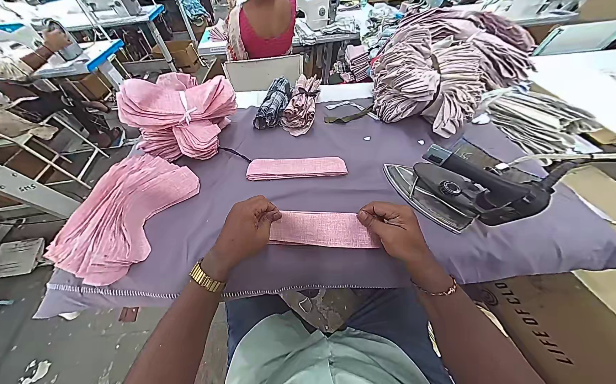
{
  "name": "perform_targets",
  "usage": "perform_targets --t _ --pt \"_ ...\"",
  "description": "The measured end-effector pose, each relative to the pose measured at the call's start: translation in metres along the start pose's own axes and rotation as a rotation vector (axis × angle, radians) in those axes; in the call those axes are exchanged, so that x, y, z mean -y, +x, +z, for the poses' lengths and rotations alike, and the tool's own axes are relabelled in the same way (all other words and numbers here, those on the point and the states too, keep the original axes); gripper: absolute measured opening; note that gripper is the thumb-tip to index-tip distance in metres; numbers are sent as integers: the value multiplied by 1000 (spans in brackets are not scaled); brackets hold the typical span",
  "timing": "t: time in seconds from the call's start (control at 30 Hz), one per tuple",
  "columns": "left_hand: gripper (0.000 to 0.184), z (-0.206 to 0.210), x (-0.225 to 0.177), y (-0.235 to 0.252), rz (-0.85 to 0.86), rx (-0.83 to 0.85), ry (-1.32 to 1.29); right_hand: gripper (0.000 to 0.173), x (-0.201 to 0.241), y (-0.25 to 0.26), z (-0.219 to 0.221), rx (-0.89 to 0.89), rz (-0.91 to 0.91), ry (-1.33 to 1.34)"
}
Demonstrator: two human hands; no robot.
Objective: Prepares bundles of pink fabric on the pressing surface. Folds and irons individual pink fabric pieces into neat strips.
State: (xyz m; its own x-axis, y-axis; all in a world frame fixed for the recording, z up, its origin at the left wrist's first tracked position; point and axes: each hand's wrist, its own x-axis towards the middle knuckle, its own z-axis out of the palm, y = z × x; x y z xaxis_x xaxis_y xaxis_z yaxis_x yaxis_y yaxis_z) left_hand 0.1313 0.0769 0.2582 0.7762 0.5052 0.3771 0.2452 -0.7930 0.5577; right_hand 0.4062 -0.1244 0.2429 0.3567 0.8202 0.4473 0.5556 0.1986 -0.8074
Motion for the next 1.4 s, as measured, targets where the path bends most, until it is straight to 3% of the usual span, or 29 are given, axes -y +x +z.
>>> perform_targets --t 0.27,0.4,0.53,0.6,0.67,0.73,0.83,0.9,1.1,1.4 --pt "30 -17 -5 24 -221 212 -36 30 2 19 -6 113 213 24" --pt "33 -14 -1 37 -313 375 134 36 -13 28 1 227 276 -314" --pt "26 -6 -6 38 -346 358 358 32 -14 26 11 231 246 -542" --pt "22 -2 -8 32 -296 304 466 31 -17 18 15 170 167 -558" --pt "21 6 -6 27 -134 183 464 31 -22 14 16 104 68 -535" --pt "27 20 -9 29 37 101 353 31 -25 11 16 51 10 -495" --pt "33 44 -19 35 146 86 153 28 -27 9 15 -5 -85 -398" --pt "36 54 -23 38 158 76 100 25 -27 9 13 -26 -137 -294" --pt "19 51 -14 38 135 60 -124 19 -22 8 8 -67 -186 -71" --pt "30 56 -16 37 168 70 -42 27 -24 9 8 -9 -141 -36"
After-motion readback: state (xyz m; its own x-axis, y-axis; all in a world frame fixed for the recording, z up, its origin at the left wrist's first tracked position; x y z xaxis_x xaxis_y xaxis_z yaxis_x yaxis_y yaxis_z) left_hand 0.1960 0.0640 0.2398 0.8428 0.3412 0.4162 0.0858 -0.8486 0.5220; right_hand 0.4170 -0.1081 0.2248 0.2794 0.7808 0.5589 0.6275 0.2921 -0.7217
